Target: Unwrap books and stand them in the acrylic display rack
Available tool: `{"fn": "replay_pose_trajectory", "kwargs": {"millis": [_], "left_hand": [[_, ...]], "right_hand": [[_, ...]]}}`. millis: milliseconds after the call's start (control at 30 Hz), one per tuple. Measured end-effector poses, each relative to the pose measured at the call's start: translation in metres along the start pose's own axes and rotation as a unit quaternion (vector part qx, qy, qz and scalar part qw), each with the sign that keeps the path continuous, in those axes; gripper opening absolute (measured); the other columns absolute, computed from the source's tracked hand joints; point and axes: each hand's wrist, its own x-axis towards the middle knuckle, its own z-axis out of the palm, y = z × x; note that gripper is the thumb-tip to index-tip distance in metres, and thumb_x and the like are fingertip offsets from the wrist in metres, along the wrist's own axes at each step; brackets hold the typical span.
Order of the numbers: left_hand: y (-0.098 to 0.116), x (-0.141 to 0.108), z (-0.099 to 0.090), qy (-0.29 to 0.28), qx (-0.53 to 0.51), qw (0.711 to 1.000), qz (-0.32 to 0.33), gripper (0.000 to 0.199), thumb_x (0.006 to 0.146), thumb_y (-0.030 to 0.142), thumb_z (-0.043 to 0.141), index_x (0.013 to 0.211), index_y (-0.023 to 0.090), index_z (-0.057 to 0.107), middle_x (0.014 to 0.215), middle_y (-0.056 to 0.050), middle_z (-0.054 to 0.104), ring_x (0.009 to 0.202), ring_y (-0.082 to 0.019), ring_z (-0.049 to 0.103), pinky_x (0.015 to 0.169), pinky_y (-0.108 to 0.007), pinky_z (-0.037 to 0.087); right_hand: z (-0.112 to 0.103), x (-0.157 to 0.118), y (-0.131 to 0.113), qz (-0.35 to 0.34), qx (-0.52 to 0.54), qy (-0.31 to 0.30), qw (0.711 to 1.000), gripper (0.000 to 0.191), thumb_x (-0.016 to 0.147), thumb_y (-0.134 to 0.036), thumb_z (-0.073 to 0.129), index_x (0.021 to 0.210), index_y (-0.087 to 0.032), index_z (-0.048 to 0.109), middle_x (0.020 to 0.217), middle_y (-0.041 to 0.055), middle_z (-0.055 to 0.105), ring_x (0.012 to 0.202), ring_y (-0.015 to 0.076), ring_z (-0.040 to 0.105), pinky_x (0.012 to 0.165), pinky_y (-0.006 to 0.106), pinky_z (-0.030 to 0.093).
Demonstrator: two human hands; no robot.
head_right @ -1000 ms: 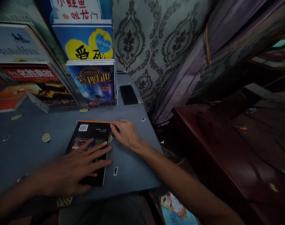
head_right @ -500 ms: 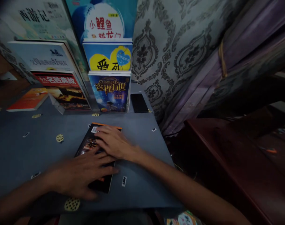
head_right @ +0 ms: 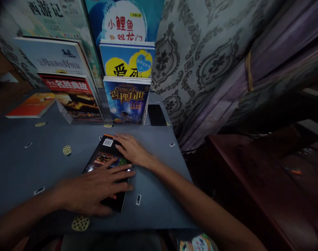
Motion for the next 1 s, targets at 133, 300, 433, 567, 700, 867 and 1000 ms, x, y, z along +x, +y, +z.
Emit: {"fn": "replay_pose_trajectory", "kwargs": {"millis": [133,300,433,567,700,867,1000], "left_hand": [[-0.002,0.001,0.001,-0.009,-0.003,1.000,-0.004,0.066,0.083,0.048,0.074,0.142,0.028,0.052,0.161,-0.010,0.040,0.153,-0.033,0.029,0.125,-0.060,0.018],[-0.011,0.005,0.000,0.020,-0.012,1.000,-0.012,0.059,0.091,0.052,0.064,0.144,0.028,0.051,0.160,-0.009,0.043,0.149,-0.031,0.038,0.125,-0.058,0.021],[-0.023,0.012,0.007,0.098,0.037,0.992,-0.071,0.047,0.100,0.046,0.051,0.143,0.026,0.051,0.160,-0.010,0.043,0.149,-0.028,0.038,0.121,-0.051,0.032],[-0.032,0.020,0.020,0.161,0.117,0.969,-0.150,0.052,0.102,0.053,0.044,0.144,0.024,0.050,0.158,-0.012,0.045,0.151,-0.031,0.033,0.120,-0.060,0.028],[-0.033,0.024,0.028,0.181,0.161,0.950,-0.196,0.054,0.102,0.054,0.041,0.145,0.024,0.048,0.158,-0.014,0.045,0.151,-0.034,0.031,0.118,-0.066,0.025],[-0.029,0.026,0.030,0.175,0.174,0.947,-0.204,0.051,0.103,0.051,0.040,0.146,0.025,0.048,0.159,-0.012,0.043,0.152,-0.033,0.030,0.120,-0.065,0.024],[-0.029,0.026,0.030,0.180,0.179,0.947,-0.196,0.051,0.103,0.051,0.039,0.147,0.026,0.047,0.159,-0.012,0.043,0.152,-0.033,0.030,0.120,-0.066,0.023]], "right_hand": [[-0.009,-0.024,0.004,0.005,0.003,0.020,1.000,0.040,0.103,-0.028,0.046,0.141,-0.020,0.057,0.148,0.0147,0.057,0.141,0.0246,0.050,0.115,0.054,0.043],[-0.020,-0.054,0.008,0.027,-0.005,0.062,0.998,0.038,0.102,-0.028,0.047,0.137,-0.020,0.060,0.144,0.0148,0.061,0.138,0.0253,0.054,0.114,0.054,0.044],[-0.026,-0.068,0.012,0.053,0.002,0.115,0.992,0.033,0.100,-0.022,0.048,0.126,-0.019,0.068,0.130,0.0140,0.070,0.127,0.0256,0.062,0.109,0.053,0.049],[-0.031,-0.070,0.009,0.071,0.014,0.136,0.988,0.032,0.098,-0.018,0.047,0.121,-0.019,0.070,0.120,0.0124,0.074,0.118,0.0249,0.066,0.103,0.050,0.053],[-0.032,-0.069,0.006,0.079,0.019,0.133,0.988,0.037,0.098,-0.017,0.046,0.130,-0.020,0.063,0.125,0.0113,0.071,0.118,0.0238,0.064,0.103,0.048,0.052],[-0.031,-0.071,0.008,0.079,0.024,0.126,0.989,0.038,0.099,-0.018,0.044,0.133,-0.017,0.060,0.130,0.0134,0.069,0.123,0.0240,0.061,0.106,0.048,0.050],[-0.031,-0.071,0.010,0.083,0.033,0.124,0.988,0.039,0.099,-0.018,0.043,0.135,-0.018,0.057,0.132,0.0122,0.068,0.124,0.0228,0.061,0.107,0.047,0.049]]}}
